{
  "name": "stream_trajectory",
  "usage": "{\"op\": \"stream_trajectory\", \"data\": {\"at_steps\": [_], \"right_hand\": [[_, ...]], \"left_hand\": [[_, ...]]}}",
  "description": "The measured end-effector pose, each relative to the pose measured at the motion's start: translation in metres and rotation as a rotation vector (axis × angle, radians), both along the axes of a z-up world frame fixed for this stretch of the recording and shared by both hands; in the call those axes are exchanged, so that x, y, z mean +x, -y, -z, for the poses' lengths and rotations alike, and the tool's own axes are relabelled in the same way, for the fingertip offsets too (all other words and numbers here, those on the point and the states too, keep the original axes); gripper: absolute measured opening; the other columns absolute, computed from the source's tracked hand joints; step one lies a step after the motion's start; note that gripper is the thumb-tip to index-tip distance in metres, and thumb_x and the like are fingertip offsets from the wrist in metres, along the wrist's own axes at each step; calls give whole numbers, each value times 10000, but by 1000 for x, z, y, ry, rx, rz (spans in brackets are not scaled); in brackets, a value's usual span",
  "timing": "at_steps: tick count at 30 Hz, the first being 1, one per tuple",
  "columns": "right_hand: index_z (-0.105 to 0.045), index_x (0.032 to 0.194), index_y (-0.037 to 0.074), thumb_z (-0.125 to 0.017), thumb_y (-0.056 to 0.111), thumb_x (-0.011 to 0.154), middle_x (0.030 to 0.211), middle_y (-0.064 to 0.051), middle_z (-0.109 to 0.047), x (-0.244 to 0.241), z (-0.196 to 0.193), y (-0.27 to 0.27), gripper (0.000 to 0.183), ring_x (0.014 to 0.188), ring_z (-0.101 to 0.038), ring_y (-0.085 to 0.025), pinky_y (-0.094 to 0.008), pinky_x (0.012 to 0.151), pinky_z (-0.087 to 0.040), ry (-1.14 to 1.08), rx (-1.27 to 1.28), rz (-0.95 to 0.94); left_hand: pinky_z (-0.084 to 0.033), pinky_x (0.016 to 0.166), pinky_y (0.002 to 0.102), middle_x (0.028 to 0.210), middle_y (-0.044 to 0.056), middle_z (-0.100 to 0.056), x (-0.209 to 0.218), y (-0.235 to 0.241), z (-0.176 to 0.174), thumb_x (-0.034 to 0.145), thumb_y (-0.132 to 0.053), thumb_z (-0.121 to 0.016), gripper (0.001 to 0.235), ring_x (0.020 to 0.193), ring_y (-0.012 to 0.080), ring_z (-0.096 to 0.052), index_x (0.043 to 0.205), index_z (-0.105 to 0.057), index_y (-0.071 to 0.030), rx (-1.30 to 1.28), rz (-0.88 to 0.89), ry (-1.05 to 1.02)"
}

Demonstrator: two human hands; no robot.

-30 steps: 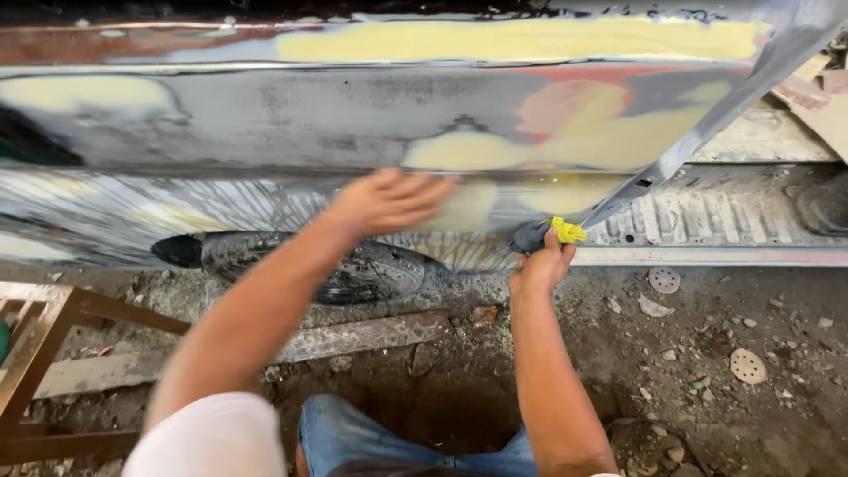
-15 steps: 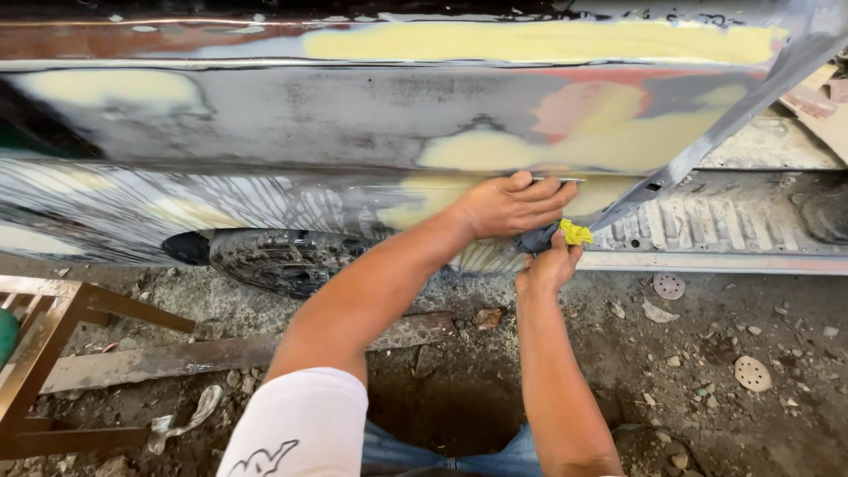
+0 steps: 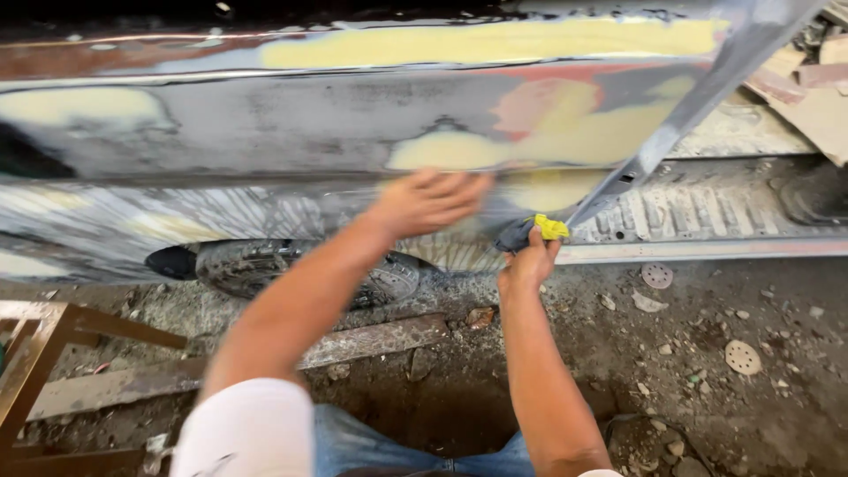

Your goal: The person sands the surface of a car door using a sanding block and a yellow sponge. They repeatedly dip the tools into a green bucket of water to wet them before continuing to sand the door panel, which has patches of filler applied.

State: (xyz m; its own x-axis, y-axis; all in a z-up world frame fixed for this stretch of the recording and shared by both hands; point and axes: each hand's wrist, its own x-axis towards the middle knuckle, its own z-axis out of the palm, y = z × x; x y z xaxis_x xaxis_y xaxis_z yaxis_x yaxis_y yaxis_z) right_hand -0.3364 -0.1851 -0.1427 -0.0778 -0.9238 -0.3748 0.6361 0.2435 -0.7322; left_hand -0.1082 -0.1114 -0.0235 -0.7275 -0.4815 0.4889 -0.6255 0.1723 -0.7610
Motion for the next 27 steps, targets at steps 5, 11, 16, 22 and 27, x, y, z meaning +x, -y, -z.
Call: {"op": "stream_trajectory", "data": {"at_steps": [5, 11, 16, 22, 27], "right_hand": [[-475, 1295, 182, -551, 169, 1043, 1146, 23, -648, 1, -20, -3, 264, 847, -608, -99, -262, 500, -367, -30, 21, -8], [-479, 1357, 186, -540, 141, 1033, 1166, -5, -646, 12, -10, -3, 333, 924, -616, -145, -327, 635, -447, -16, -108, 23], [-482, 1364, 147, -576, 102, 1029, 1282, 1, -626, 22, 5, 2, 351, 1077, -621, -145, -342, 871, -541, -11, -226, 101], [-418, 1362, 159, -584, 92, 1008, 1284, -5, -593, -18, 7, 11, 397, 1087, -622, -161, -358, 830, -549, 30, -204, 141], [-391, 1396, 200, -575, 153, 1010, 1243, -31, -635, -42, -14, 19, 430, 992, -664, -166, -300, 647, -519, -26, -66, 137]], "left_hand": [[-356, 1127, 459, 1647, 87, -394, -114, 95, 21, 991, -335, -637, 402, 1412, 258, -450, 1362, -624, -179, 49, 73, -67], [-335, 1145, 400, 1691, 45, -216, 38, -60, -20, 832, -222, -722, 772, 1480, 214, -351, 1527, -386, -250, 493, -315, 157], [-380, 1019, 431, 1741, 28, -148, 107, -126, -2, 935, -147, -700, 666, 1417, 237, -380, 1510, -372, -215, 585, -459, -24], [-392, 1049, 397, 1673, 70, -315, -60, 48, 42, 909, -243, -620, 574, 1389, 205, -477, 1476, -535, -207, 399, -30, -61], [-402, 1095, 417, 1609, 131, -443, -136, 101, 55, 942, -237, -608, 534, 1390, 258, -491, 1447, -561, -70, 259, 127, -166]]}}
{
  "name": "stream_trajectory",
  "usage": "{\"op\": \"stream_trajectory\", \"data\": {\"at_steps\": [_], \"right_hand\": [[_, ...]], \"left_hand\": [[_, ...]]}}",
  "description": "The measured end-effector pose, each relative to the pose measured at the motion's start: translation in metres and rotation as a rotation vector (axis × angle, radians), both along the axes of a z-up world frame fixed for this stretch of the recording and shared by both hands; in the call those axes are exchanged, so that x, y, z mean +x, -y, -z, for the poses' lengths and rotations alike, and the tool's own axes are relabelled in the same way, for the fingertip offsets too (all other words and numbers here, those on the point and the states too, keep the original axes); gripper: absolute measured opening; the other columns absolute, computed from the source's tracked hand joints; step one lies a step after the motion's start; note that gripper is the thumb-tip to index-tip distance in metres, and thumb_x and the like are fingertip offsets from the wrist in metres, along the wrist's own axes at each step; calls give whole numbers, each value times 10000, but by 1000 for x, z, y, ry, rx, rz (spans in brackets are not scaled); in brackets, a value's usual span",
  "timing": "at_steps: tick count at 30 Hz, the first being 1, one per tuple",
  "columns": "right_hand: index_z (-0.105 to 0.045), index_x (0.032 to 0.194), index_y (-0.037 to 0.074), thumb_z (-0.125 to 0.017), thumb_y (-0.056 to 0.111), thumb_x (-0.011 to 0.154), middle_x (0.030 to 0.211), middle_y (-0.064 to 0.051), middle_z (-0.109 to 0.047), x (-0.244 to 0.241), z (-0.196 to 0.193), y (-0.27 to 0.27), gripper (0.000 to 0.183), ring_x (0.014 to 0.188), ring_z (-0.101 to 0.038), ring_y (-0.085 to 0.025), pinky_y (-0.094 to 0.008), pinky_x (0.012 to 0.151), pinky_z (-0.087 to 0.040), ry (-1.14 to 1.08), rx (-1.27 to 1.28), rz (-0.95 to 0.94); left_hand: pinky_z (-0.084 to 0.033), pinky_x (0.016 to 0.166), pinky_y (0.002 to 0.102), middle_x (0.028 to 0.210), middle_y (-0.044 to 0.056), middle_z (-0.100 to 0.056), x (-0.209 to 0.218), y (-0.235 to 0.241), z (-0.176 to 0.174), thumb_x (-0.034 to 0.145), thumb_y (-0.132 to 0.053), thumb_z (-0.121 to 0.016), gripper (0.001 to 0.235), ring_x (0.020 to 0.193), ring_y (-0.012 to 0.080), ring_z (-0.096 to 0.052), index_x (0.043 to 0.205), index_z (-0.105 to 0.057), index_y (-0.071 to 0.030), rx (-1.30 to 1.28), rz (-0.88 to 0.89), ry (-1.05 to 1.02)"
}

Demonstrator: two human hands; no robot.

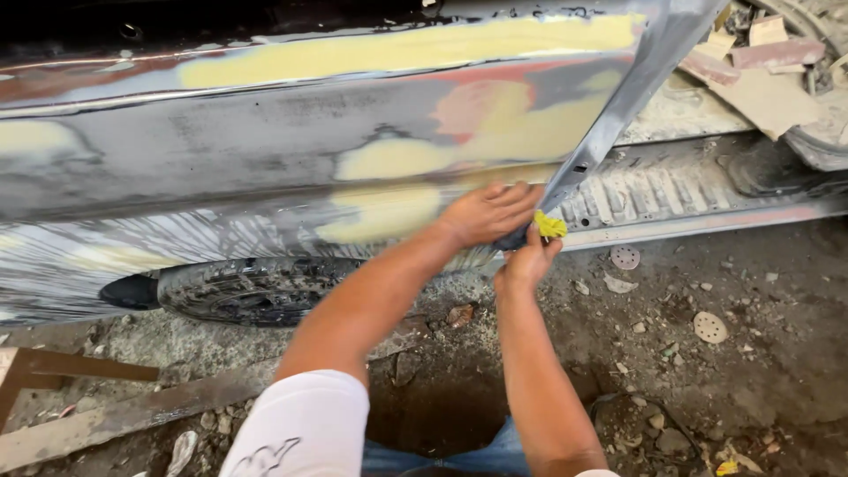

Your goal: The person sands the surface of a car door using a sanding block and a yellow sponge. They repeatedly dip the tools into a green bucket of water to wet them before continuing to sand the door panel, which has patches of filler applied.

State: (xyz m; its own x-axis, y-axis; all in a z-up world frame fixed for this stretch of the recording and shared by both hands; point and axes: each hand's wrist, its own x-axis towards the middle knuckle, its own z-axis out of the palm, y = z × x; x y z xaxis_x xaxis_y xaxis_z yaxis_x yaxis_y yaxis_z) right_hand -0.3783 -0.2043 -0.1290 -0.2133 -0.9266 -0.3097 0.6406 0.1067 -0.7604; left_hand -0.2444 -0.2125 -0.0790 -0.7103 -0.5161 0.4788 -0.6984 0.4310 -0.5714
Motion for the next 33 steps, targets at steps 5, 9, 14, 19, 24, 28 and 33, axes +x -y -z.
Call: {"op": "stream_trajectory", "data": {"at_steps": [5, 9, 14, 19, 24, 28, 33], "right_hand": [[-443, 1347, 172, -589, 167, 993, 1198, -7, -630, 9, 12, -4, 384, 889, -625, -129, -288, 574, -452, -12, 18, -12], [-461, 1314, 180, -596, 172, 977, 1188, 32, -625, 20, 17, -12, 363, 883, -606, -91, -270, 570, -411, -54, 98, -66], [-447, 1314, 168, -592, 160, 981, 1168, 4, -621, 11, 24, -11, 364, 869, -583, -125, -298, 571, -383, -94, 128, -35], [-424, 1364, 166, -579, 151, 963, 1232, -16, -623, -1, 31, 3, 431, 1009, -672, -148, -303, 734, -592, 31, 83, 10], [-492, 1359, 183, -561, 181, 972, 1154, -20, -657, 1, 36, 6, 393, 894, -641, -147, -292, 575, -434, -24, 131, 24], [-531, 1320, 171, -573, 160, 970, 1070, 1, -634, 13, 46, 7, 353, 806, -610, -134, -297, 543, -417, 57, 92, 8], [-535, 1259, 201, -571, 165, 960, 994, 23, -624, 11, 32, 1, 304, 727, -571, -113, -283, 483, -343, 9, 149, -25]], "left_hand": [[-282, 1215, 457, 1707, 92, -137, 137, -140, -67, 834, -107, -784, 937, 1524, 257, -250, 1581, -222, -166, 680, -369, 225], [-322, 1144, 520, 1739, 75, -19, 254, -219, 13, 934, -44, -723, 974, 1516, 317, -280, 1653, -72, -129, 641, -501, 205], [-281, 1183, 488, 1694, 88, -157, 124, -102, -2, 934, -89, -656, 762, 1480, 279, -308, 1578, -254, -161, 727, -366, 193], [-410, 1151, 401, 1658, 79, -405, -2, 1, 24, 959, -187, -607, 554, 1449, 223, -470, 1491, -489, -88, 323, -66, 60], [-291, 1199, 449, 1682, 96, -271, 88, -68, 15, 955, -201, -605, 625, 1492, 255, -342, 1532, -376, -123, 581, -171, 210], [-297, 1179, 480, 1697, 25, -125, 217, -191, -15, 918, -95, -641, 816, 1469, 252, -282, 1604, -217, -223, 787, -470, 255], [-337, 1181, 461, 1713, 86, -113, 149, -148, -59, 848, -68, -621, 851, 1510, 268, -299, 1598, -233, -178, 730, -496, 503]]}}
